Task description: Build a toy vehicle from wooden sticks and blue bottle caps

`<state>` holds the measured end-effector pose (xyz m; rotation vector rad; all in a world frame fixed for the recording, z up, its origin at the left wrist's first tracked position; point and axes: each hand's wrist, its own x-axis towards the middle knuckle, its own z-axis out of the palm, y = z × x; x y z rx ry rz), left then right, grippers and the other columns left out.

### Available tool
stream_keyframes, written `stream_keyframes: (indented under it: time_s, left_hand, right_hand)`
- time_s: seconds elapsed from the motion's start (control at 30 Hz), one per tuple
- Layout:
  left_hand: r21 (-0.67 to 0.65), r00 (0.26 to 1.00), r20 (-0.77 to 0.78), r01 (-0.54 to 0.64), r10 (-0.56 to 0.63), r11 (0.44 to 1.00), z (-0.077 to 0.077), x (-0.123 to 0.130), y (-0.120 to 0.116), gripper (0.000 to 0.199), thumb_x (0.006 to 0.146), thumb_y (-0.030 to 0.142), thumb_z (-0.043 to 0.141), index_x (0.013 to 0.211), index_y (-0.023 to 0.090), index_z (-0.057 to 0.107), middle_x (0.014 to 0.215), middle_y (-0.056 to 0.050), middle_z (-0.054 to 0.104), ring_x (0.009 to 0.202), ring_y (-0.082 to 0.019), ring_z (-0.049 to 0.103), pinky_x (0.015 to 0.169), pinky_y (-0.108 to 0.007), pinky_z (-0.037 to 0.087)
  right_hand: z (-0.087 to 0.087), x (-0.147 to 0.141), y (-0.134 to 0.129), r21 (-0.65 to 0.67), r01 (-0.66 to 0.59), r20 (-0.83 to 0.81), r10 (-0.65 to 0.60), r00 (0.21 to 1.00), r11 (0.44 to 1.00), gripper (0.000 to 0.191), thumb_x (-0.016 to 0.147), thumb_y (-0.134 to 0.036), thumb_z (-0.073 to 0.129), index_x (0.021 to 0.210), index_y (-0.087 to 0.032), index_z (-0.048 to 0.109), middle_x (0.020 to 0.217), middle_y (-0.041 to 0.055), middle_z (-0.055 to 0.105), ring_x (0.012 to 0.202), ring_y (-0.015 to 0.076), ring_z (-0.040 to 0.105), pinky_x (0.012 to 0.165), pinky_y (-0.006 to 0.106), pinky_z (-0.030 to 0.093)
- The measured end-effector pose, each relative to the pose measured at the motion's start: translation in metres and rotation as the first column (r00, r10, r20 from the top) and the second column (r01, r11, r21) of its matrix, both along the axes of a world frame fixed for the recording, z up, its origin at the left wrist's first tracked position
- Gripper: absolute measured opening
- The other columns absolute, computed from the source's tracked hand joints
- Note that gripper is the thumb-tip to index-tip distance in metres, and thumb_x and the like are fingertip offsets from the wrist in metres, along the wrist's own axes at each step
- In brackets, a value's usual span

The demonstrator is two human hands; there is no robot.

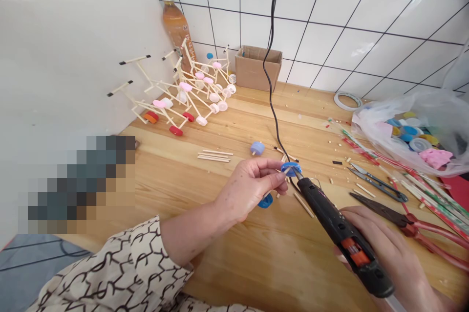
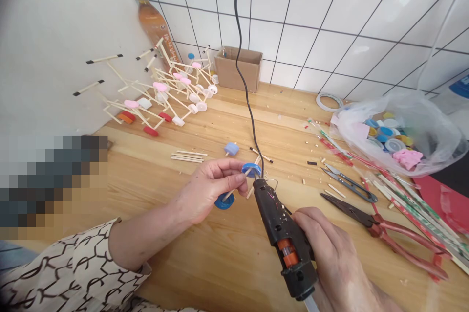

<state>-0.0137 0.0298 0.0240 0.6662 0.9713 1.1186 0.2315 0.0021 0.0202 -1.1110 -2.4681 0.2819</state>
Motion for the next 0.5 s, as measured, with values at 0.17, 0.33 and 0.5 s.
stream_keyframes:
  time_s: [0.17, 0.33, 0.5]
  left_hand:
    - [0.019, 1.000, -0.002, 0.004, -0.004, 1.000, -0.0026, 0.0000, 0.0001, 0.020, 0.066, 0.021, 0.069, 0.083, 0.012, 0.064, 0.058, 0.000, 0.064, 0.054, -0.010, 0.059, 0.057, -0.023, 0.041]
    - [-0.005, 1.000, -0.015, 0.009, -0.009, 1.000, -0.0004, 0.0002, -0.0003, 0.021, 0.067, 0.021, 0.069, 0.083, 0.010, 0.064, 0.058, -0.001, 0.064, 0.054, -0.010, 0.059, 0.054, -0.022, 0.039]
    - [0.017, 1.000, -0.007, 0.004, -0.004, 1.000, 0.0012, 0.0001, 0.0002, 0.019, 0.067, 0.021, 0.069, 0.081, 0.010, 0.065, 0.057, -0.001, 0.063, 0.054, -0.009, 0.058, 0.053, -0.021, 0.039]
  right_hand:
    - [0.0041, -0.0045, -0.0002, -0.006, -0.057, 0.044, 0.058, 0.997, 0.998, 0.035, 0.077, -0.023, 0.049, 0.111, -0.023, 0.043, 0.098, 0.0099, 0.058, 0.084, 0.0269, 0.063, 0.062, 0.034, 0.053]
    - [0.0003, -0.0071, -0.0031, -0.031, -0.034, -0.039, 0.033, 0.999, 0.999, 0.034, 0.076, -0.019, 0.047, 0.110, -0.022, 0.045, 0.097, 0.0108, 0.059, 0.083, 0.0268, 0.063, 0.063, 0.034, 0.051]
    - [0.0000, -0.0095, -0.0010, -0.083, -0.011, -0.087, 0.004, 0.996, 0.996, 0.028, 0.078, -0.020, 0.048, 0.106, -0.023, 0.050, 0.093, 0.0092, 0.062, 0.080, 0.0262, 0.064, 0.062, 0.033, 0.051]
